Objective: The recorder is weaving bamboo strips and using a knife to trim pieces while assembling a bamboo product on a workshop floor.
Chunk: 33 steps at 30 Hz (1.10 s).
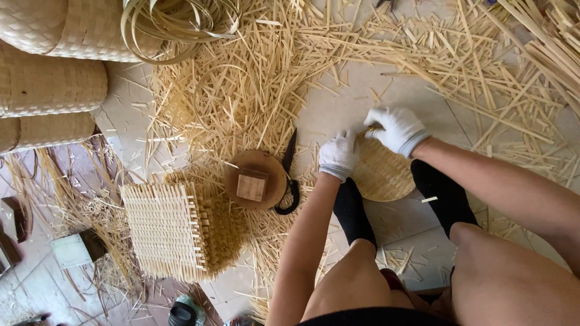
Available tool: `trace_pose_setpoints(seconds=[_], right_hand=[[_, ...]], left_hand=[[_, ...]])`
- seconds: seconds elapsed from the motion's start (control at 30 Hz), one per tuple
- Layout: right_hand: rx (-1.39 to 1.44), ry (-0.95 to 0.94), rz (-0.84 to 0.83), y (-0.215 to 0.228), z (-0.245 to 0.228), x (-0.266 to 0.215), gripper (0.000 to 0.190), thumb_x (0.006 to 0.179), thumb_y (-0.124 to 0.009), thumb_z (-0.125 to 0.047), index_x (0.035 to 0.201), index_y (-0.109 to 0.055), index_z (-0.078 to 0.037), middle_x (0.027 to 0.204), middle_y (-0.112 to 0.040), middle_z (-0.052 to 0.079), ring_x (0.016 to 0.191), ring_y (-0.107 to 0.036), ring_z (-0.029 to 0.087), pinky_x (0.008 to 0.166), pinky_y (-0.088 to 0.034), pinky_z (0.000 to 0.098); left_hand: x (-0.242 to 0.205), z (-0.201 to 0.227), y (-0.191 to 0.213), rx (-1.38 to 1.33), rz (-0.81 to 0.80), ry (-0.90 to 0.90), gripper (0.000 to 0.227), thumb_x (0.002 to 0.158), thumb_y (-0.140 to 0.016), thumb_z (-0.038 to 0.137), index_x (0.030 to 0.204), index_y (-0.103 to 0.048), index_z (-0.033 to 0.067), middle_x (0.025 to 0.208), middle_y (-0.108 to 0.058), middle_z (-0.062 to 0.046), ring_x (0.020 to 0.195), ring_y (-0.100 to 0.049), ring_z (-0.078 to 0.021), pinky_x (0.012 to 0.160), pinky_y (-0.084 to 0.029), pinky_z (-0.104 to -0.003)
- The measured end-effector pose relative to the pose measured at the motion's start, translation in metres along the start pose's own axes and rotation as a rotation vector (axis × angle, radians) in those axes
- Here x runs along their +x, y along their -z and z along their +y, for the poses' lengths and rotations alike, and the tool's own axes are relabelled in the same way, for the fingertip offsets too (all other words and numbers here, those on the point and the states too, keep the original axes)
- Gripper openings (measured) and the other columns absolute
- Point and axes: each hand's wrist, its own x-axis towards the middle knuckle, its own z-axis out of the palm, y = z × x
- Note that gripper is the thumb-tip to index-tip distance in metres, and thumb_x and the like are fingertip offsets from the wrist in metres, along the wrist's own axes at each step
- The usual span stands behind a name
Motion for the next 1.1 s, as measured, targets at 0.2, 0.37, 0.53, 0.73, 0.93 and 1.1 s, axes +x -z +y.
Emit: trace_pose_setpoints(seconds=[0.2, 0.37, 0.53, 0.73, 0.93, 1.1], right_hand=[[-0.371, -0.054, -0.198, 0.032, -0.033, -0.003, 0.039, 0.087, -0.075, -0.039, 0.115, -0.062, -0.015, 0.105, -0.071, 0.008, 0.077, -0.068, 0.022, 0.065, -0.059, 0.0380], [-0.452, -0.200, -0.261, 0.000, 0.063, 0.016, 0.038, 0.103, -0.053, -0.012, 0.141, -0.059, -0.014, 0.114, -0.071, 0.011, 0.079, -0.067, 0.021, 0.066, -0.059, 0.0340], [-0.947, 0.200, -0.369, 0.034, -0.044, 0.063, 0.037, 0.094, -0.059, -0.020, 0.128, -0.066, -0.031, 0.117, -0.073, 0.000, 0.102, -0.069, 0.018, 0.096, -0.055, 0.0406], [-1.113, 0.436, -0.562, 0.000, -0.066, 0.064, 0.020, 0.099, -0.057, -0.024, 0.104, -0.076, -0.022, 0.103, -0.076, 0.003, 0.101, -0.072, 0.023, 0.090, -0.057, 0.0407], [-1.042, 0.354, -0.525, 0.017, -0.053, 0.059, 0.024, 0.098, -0.054, -0.032, 0.107, -0.072, -0.019, 0.101, -0.075, 0.004, 0.097, -0.071, 0.021, 0.087, -0.057, 0.0385], [-0.793, 0.121, -0.300, 0.069, -0.029, 0.018, 0.042, 0.103, -0.044, -0.050, 0.114, -0.073, -0.022, 0.108, -0.073, 0.002, 0.093, -0.066, 0.018, 0.075, -0.058, 0.0388]], left_hand=[[-0.003, -0.004, 0.002, 0.000, -0.034, 0.013, 0.023, 0.097, -0.057, 0.029, 0.108, -0.061, 0.0094, 0.106, -0.070, -0.016, 0.087, -0.073, -0.0374, 0.076, -0.059, -0.050], [-0.031, -0.003, 0.004, -0.225, 0.142, 0.350, 0.026, 0.102, -0.055, 0.030, 0.097, -0.064, 0.0061, 0.093, -0.071, -0.017, 0.072, -0.073, -0.0332, 0.065, -0.061, -0.045], [-0.050, -0.031, -0.017, -0.520, 0.103, 0.367, 0.031, 0.096, -0.064, 0.031, 0.097, -0.076, 0.0030, 0.082, -0.075, -0.019, 0.067, -0.071, -0.0279, 0.066, -0.058, -0.041], [-0.028, -0.032, 0.016, -0.748, 0.025, 0.365, 0.040, 0.094, -0.066, 0.037, 0.118, -0.074, 0.0057, 0.097, -0.078, -0.010, 0.075, -0.073, -0.0158, 0.073, -0.059, -0.031], [-0.012, -0.027, 0.016, -0.653, -0.090, 0.360, 0.038, 0.084, -0.077, 0.034, 0.104, -0.073, 0.0022, 0.084, -0.077, -0.010, 0.072, -0.071, -0.0177, 0.071, -0.059, -0.032], [-0.013, -0.035, 0.010, -0.596, -0.118, 0.365, 0.037, 0.081, -0.079, 0.035, 0.094, -0.071, 0.0015, 0.081, -0.076, -0.014, 0.070, -0.071, -0.0232, 0.069, -0.057, -0.036]])
